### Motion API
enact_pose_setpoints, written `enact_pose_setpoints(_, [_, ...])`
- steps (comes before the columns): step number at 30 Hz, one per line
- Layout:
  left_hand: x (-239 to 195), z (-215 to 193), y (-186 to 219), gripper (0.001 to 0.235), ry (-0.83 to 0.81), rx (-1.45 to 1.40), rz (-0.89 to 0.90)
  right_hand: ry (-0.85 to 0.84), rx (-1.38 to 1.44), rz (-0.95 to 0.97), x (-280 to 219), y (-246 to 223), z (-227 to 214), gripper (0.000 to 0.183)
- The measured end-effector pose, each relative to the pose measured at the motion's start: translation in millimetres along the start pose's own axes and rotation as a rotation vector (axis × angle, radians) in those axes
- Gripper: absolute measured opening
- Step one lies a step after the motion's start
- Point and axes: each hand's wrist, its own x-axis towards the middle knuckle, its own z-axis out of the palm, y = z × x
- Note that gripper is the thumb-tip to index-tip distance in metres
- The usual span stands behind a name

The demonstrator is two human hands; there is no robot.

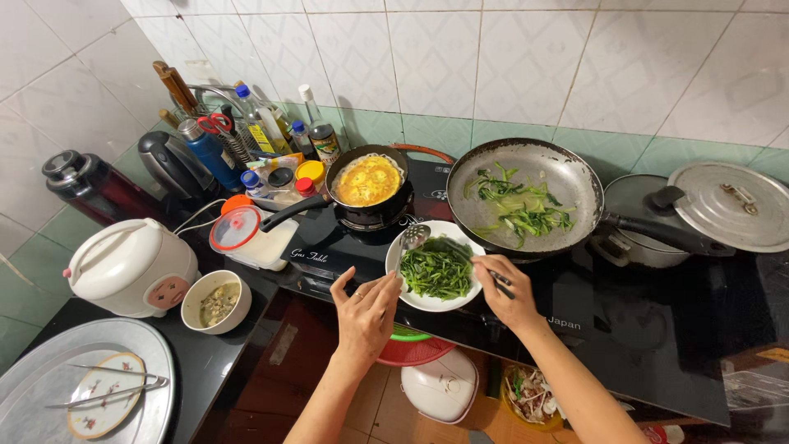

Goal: The person retrieves a tray and plate, then uses chopsticks and a ladle to transfer cooked leafy greens from a wok into a bowl. The person also uses tongs to move a cooked omelet from a pan onto a small plate. The prepared dishes are placed on a tray.

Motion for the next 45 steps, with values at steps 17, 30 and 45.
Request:
enact_pose_setpoints(17, [60,16,17,0.026,0.127,-0.187,-0.161,0.257,-0.088,0.3,22,16,-127,0.018])
enact_pose_setpoints(30, [132,182,8,0.018,0.039,-0.058,0.081,0.015,-0.235,0.122,14,71,-117,0.013])
enact_pose_setpoints(45, [119,178,1,0.015,-0.105,-0.153,0.092,-0.054,-0.167,0.206,43,112,-125,0.018])
